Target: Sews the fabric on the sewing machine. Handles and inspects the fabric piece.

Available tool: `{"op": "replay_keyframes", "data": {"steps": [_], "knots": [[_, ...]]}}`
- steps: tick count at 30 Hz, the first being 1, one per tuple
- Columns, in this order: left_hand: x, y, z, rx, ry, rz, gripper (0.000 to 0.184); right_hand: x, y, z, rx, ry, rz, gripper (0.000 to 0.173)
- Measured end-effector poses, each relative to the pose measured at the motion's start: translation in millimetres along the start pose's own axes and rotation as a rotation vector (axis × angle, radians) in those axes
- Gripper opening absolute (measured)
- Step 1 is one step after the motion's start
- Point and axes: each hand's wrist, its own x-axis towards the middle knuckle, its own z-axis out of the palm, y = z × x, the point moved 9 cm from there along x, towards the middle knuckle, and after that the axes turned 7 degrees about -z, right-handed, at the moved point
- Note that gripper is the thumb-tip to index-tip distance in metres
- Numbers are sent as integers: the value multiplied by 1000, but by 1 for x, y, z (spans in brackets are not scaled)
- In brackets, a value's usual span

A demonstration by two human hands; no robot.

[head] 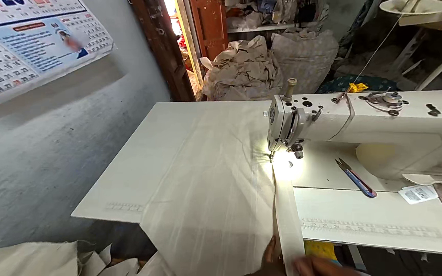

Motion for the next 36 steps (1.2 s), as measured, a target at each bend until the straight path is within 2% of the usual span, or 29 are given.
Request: {"op": "replay_keyframes", "data": {"steps": [2,3,5,8,9,10,12,14,16,19,23,24,27,29,31,33,36], "knots": [[-3,-1,12,-14,22,8,62,33,49,16,-225,121,58,54],[-3,-1,14,-16,41,9,63,46,60,22,-296,157,65,59],[-5,2,16,-17,43,-17,68,56,59,27,-333,218,56,58],[-9,1,13,14,109,-2,61,55,56,34,-269,154,45,59],[-10,-5,5,83,224,61,53,54,60,37,-244,128,41,58],[-11,-15,-7,176,416,176,42,53,65,39,-223,108,39,57],[-10,-45,-33,394,726,380,33,52,73,40,-200,104,22,54],[5,-61,-45,637,841,492,34,53,78,40,-180,115,8,51],[7,-60,-45,716,952,606,20,54,80,42,-182,112,16,48],[8,-52,-38,717,952,669,15,50,79,41,-192,66,42,43],[13,-44,-37,673,805,617,17,48,73,30,-164,-20,-4,24],[13,-43,-36,667,790,621,16,55,77,23,-169,-12,6,27],[11,-46,-27,580,772,638,16,95,77,5,-322,184,-35,33],[8,-46,-24,466,774,622,16,125,73,7,-485,311,-130,42],[5,-43,-27,405,806,584,19,147,70,9,-622,425,-165,42],[8,-42,-31,395,812,527,23,163,71,5,-672,482,-169,38],[23,-46,-40,460,716,466,25,172,77,0,-635,481,-182,34]]}}
